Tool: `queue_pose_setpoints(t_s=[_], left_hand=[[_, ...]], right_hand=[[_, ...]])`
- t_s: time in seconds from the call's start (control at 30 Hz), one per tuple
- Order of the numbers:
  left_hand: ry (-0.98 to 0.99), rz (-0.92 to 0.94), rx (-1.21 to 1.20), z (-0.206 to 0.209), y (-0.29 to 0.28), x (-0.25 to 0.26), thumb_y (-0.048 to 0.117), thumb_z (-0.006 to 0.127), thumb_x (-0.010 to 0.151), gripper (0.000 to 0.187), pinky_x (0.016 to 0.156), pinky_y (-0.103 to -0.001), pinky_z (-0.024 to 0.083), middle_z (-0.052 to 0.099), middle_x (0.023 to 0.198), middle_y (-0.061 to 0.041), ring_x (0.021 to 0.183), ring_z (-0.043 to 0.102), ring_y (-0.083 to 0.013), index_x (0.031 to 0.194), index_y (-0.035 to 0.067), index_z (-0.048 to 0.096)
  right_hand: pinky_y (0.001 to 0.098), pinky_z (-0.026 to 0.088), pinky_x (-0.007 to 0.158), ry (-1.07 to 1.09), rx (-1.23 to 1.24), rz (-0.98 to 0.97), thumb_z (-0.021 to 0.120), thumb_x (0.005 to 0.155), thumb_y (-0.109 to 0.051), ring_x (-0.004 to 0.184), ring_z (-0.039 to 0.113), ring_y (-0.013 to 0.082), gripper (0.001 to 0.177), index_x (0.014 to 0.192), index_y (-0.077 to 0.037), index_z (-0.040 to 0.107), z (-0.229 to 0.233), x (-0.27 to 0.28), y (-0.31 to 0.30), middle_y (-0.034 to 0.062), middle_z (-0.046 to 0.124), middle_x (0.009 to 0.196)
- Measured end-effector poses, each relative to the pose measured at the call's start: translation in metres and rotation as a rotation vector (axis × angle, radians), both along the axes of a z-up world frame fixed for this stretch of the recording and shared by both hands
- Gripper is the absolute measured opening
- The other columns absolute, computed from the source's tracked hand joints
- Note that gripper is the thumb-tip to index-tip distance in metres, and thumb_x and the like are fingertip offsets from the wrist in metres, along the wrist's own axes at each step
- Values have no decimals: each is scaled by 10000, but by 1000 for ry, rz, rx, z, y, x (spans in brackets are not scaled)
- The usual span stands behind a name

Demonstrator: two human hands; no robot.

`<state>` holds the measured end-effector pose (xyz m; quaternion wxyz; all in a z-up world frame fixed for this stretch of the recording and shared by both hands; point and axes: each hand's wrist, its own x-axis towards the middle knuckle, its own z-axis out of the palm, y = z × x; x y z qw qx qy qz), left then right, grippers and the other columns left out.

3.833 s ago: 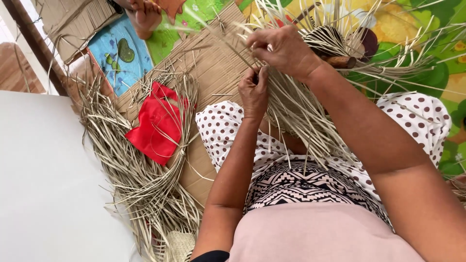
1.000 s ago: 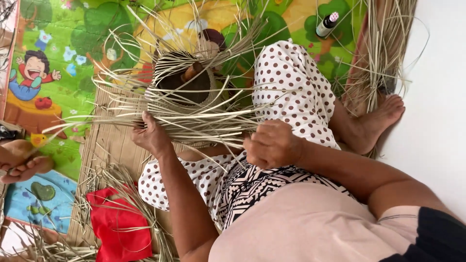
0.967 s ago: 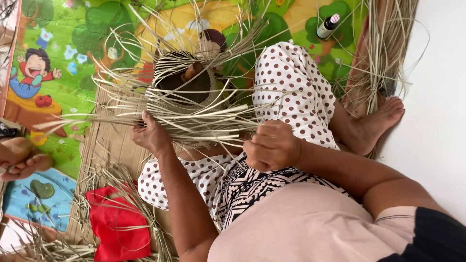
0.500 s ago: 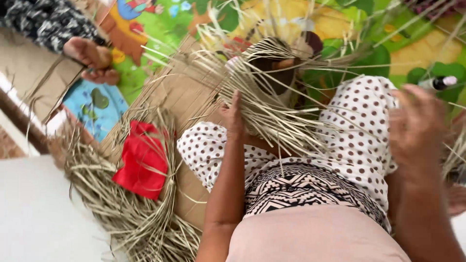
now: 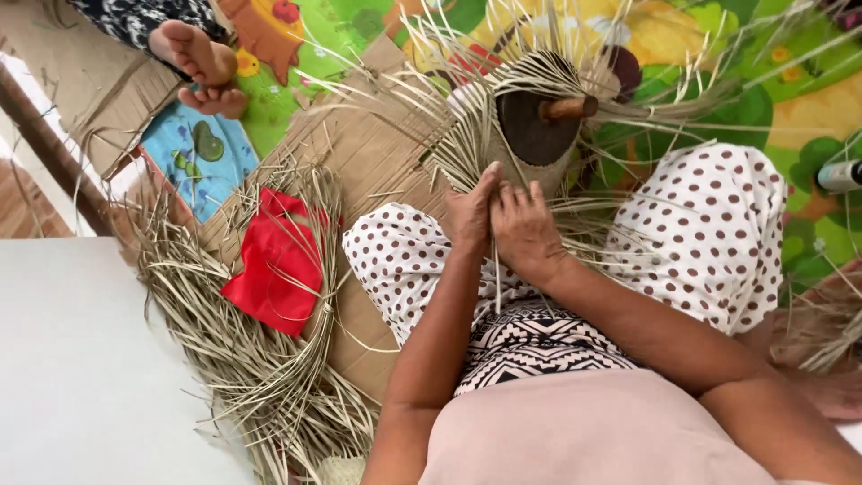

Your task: A person is hand-weaving a hat using dried plant fibers, meticulously threading and pulling strands to build the structure.

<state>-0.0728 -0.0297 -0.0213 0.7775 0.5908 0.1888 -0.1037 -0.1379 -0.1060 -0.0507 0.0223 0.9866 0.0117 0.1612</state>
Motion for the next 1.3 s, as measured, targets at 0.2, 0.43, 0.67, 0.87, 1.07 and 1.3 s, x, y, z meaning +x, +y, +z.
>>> queue_pose_setpoints(t_s=[0.2,0.43,0.67,0.87,1.07,1.3], left_hand=[[170,56,354,13,-4,1,346,975,567,428,769,-342,577,760,804,-119,758,750,-239,898,138,801],[17,-19,65,-28,-3,0,88,817,752,1149,925,-351,606,728,1026,-230,936,737,-283,1613,-1,62],[-43,290,498,-51,-47,-45,248,967,577,776,982,-532,510,619,1196,-333,1123,631,-451,1236,-17,654],[-256,367,251,-52,-10,-63,31,932,681,865,1092,-409,420,558,1415,-177,1276,512,-196,1415,20,475],[-185,206,23,-44,8,-64,81,904,763,430,868,-300,560,750,1023,-71,920,692,-106,1144,47,709],[-2,-144,282,3,51,-3,413,823,754,889,745,-355,427,513,1078,-207,885,484,-234,1435,-41,476]], right_hand=[[413,467,892,-177,890,-147,635,972,-211,909,611,237,180,1119,-108,617,-5,7,-46,83,593,997],[302,464,803,-923,1485,-496,713,999,-241,834,520,115,216,1017,-79,572,-85,129,-68,-2,503,909],[229,448,745,-844,1501,-341,629,1042,-330,736,510,76,236,967,-116,562,3,114,-54,-33,491,776],[282,460,819,-800,1470,-354,559,1059,-316,786,480,122,191,1060,-124,557,-4,105,-36,33,505,855],[317,416,980,-629,1421,-246,528,1134,-366,968,422,139,366,1374,-135,377,-17,70,-41,33,418,1058],[400,394,913,-467,527,83,681,1029,-137,947,512,241,131,1147,-82,693,43,70,-77,53,588,1029]])
